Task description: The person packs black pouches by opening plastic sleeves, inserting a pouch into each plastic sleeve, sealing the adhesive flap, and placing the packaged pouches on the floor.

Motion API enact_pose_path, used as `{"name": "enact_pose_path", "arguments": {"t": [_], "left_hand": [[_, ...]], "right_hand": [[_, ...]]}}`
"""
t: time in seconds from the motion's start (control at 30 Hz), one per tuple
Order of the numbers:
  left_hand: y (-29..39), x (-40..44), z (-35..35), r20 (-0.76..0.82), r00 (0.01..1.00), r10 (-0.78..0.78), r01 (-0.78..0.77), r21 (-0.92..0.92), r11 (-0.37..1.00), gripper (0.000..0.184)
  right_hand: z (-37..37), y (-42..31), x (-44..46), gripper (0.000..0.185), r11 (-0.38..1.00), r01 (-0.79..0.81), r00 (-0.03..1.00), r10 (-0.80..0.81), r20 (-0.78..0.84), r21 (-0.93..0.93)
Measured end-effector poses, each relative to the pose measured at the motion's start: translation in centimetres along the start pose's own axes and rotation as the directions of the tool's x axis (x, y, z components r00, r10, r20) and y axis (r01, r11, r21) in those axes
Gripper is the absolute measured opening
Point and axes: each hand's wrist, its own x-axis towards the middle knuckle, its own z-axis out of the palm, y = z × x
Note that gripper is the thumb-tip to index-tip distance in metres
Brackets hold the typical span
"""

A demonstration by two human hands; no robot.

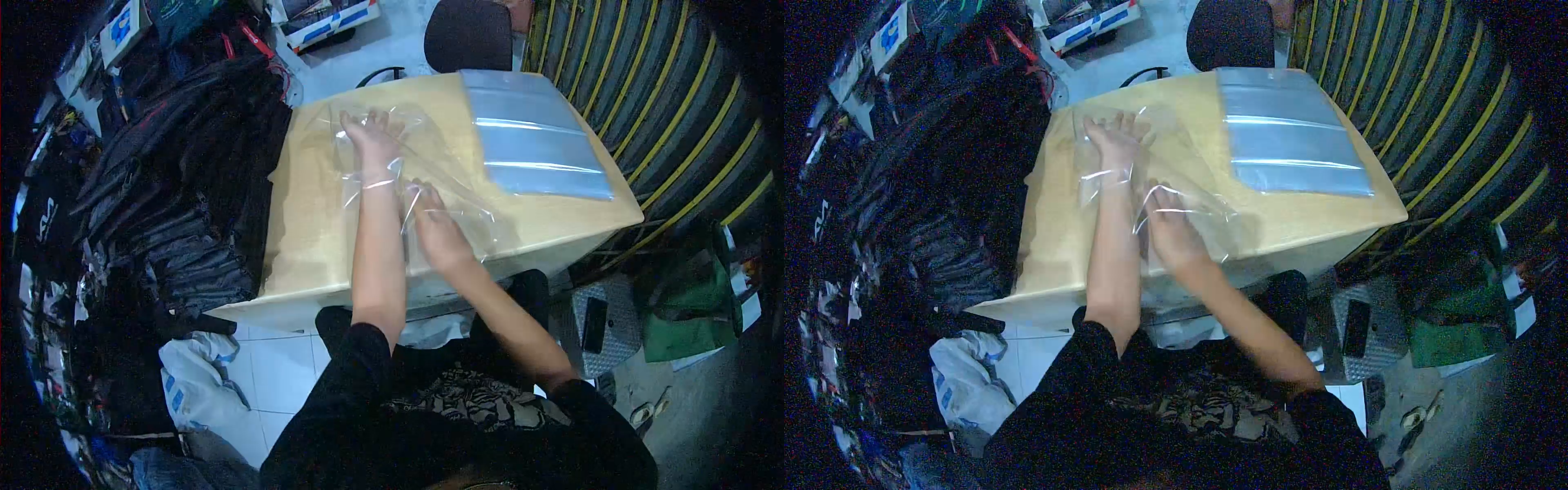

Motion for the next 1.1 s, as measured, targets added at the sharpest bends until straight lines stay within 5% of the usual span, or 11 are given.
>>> {"name": "enact_pose_path", "arguments": {"t": [0.1,0.2,0.27,0.37,0.53,0.67,0.8,0.87,0.97,1.0,1.1], "left_hand": [[0.8,-0.2,0.0,-0.077,0.995,-0.061,0.067,0.083,0.994,0.055],[-2.9,1.5,-5.4,0.074,0.985,0.157,-0.172,0.329,0.928,0.036],[-1.9,-5.6,-3.1,0.060,0.959,0.277,-0.218,0.782,0.584,0.034],[-2.5,-12.7,-2.8,0.211,0.971,0.112,-0.234,0.935,0.267,0.046],[-2.9,-20.0,-2.7,0.160,0.958,0.236,-0.277,0.725,0.630,0.047],[-5.6,-19.4,-1.9,0.107,0.863,0.493,-0.472,0.516,0.715,0.048],[-0.4,-23.9,-1.1,0.264,0.964,0.044,-0.258,0.873,0.414,0.063],[0.1,-23.6,-1.6,0.412,0.911,-0.039,-0.373,0.859,0.351,0.050],[2.9,-17.7,-0.4,0.319,0.862,-0.394,-0.200,0.928,0.315,0.040],[5.1,-14.8,0.8,0.227,0.765,-0.602,0.014,0.929,0.369,0.040],[6.1,-7.9,1.9,0.200,0.733,-0.650,-0.001,0.956,0.293,0.041]], "right_hand": [[0.1,1.3,3.1,0.066,0.998,-0.019,0.999,0.021,0.028,-0.056],[1.4,2.1,4.2,0.060,0.988,-0.115,0.993,0.110,0.048,0.103],[0.2,1.3,5.3,0.057,0.947,-0.209,0.978,0.209,0.029,0.243],[-1.5,0.6,7.4,0.064,0.923,-0.360,0.933,0.351,0.082,0.135],[3.0,3.5,9.4,0.069,0.995,-0.069,0.994,0.074,-0.086,0.068],[0.0,1.7,13.0,0.073,0.940,-0.312,0.950,0.310,0.034,0.140],[0.4,6.7,15.9,0.071,0.984,-0.177,0.953,0.178,-0.244,0.026],[1.4,9.1,17.4,0.069,0.977,-0.209,0.948,0.209,-0.241,0.027],[1.7,9.1,16.7,0.062,0.903,-0.401,0.893,0.422,0.155,-0.151],[4.3,12.3,16.2,0.057,0.831,-0.554,0.818,0.534,0.214,0.044],[1.7,8.7,11.8,0.040,0.895,-0.407,0.821,0.270,0.503,0.183]]}}
